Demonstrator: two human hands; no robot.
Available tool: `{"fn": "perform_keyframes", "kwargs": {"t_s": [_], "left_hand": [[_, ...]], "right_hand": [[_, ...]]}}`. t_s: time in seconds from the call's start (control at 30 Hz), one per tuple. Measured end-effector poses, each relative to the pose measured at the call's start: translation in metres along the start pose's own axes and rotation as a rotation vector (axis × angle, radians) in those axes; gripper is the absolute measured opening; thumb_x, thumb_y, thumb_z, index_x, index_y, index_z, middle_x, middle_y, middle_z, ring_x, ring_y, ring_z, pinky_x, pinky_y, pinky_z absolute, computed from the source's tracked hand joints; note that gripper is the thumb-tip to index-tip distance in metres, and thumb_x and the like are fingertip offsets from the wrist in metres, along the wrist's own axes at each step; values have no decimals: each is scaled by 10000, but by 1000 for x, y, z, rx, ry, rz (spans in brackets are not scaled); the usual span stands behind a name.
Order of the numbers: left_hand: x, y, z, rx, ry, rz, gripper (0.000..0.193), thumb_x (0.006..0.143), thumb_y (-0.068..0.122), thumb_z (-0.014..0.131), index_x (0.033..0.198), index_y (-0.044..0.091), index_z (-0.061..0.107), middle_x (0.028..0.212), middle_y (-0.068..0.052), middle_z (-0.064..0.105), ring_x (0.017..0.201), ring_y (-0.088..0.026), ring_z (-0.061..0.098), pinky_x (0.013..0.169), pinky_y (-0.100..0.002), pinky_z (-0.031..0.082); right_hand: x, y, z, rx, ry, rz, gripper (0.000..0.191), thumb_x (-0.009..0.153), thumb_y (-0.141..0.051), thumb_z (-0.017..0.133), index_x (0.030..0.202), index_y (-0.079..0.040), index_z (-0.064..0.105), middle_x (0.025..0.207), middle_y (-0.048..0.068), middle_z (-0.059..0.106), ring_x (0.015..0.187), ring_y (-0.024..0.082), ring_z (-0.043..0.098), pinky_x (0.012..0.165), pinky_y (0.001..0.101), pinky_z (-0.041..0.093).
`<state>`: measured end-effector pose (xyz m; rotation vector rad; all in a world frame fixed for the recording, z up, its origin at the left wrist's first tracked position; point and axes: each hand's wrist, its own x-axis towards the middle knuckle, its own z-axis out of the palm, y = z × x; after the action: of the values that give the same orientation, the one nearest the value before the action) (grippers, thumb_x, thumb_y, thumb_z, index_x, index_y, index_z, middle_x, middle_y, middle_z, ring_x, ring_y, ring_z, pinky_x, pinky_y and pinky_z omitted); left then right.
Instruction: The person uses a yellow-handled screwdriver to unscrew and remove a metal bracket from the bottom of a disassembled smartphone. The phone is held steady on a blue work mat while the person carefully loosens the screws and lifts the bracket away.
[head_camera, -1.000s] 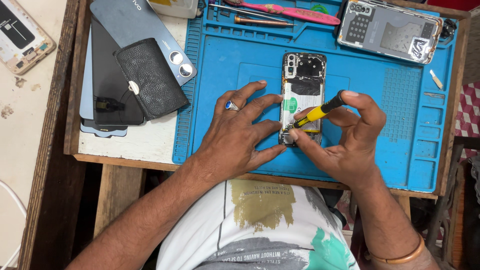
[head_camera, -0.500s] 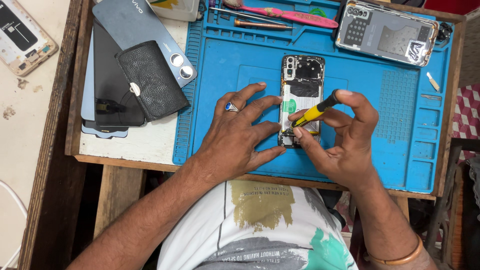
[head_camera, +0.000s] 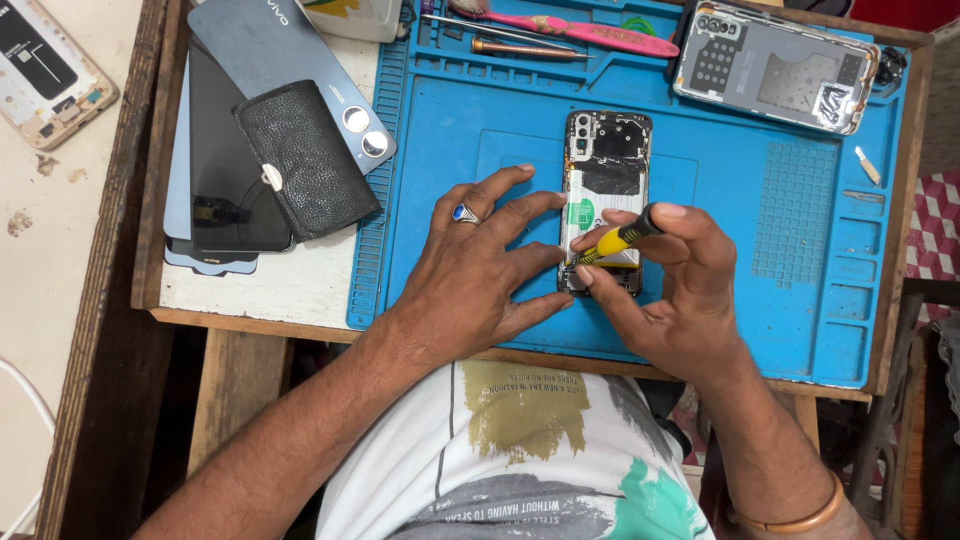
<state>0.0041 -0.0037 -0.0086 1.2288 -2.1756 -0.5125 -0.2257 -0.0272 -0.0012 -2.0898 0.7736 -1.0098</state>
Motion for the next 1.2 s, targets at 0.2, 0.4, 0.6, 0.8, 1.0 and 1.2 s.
{"fn": "perform_keyframes", "kwargs": {"t_s": [0.2, 0.4, 0.6, 0.8, 1.0, 1.2], "left_hand": [[-1, -1, 1, 9, -9, -7, 366, 862, 448, 816, 1011, 115, 790, 1463, -124, 531, 1475, -350, 335, 1161, -617, 271], [0, -1, 2, 1, -3, 3, 372, 854, 453, 812, 1015, 118, 793, 1463, -123, 525, 1472, -350, 333, 1164, -627, 258], [0, -1, 1, -6, -5, 1, 360, 856, 448, 813, 1001, 119, 790, 1465, -120, 528, 1479, -349, 329, 1164, -617, 263], [0, -1, 3, 35, -2, -33, 378, 813, 465, 834, 947, 116, 784, 1438, -121, 539, 1466, -359, 331, 1150, -634, 253], [0, -1, 3, 13, 18, -16, 422, 822, 473, 828, 1015, 102, 774, 1455, -127, 532, 1481, -356, 321, 1169, -624, 259], [-1, -2, 6, 35, 15, -15, 426, 822, 481, 824, 1021, 107, 779, 1447, -128, 526, 1479, -352, 310, 1163, -641, 241]], "right_hand": [[5, -2, 0, -64, 6, -50, 929, 920, 40, 820, 1546, -187, 173, 1305, 132, 601, 1109, 220, 710, 933, 314, 626], [3, -5, 2, -176, 116, 24, 902, 904, 50, 847, 1522, -158, 225, 1222, 171, 640, 1064, 206, 731, 904, 323, 612], [3, -7, -2, 10, 15, 54, 822, 1002, 90, 731, 1549, -161, 171, 1214, 152, 647, 1132, 208, 730, 943, 314, 641], [8, -7, 3, -181, 97, 37, 986, 783, 30, 862, 1473, -130, 175, 1217, 235, 572, 1080, 297, 688, 916, 385, 567], [9, -3, -8, 69, -3, 110, 897, 974, 116, 748, 1572, -178, 147, 1249, 169, 680, 1177, 235, 716, 1013, 339, 615], [8, -4, -2, 41, 5, 73, 1006, 886, 89, 828, 1575, -194, 152, 1211, 147, 629, 1110, 224, 690, 921, 322, 623]]}}
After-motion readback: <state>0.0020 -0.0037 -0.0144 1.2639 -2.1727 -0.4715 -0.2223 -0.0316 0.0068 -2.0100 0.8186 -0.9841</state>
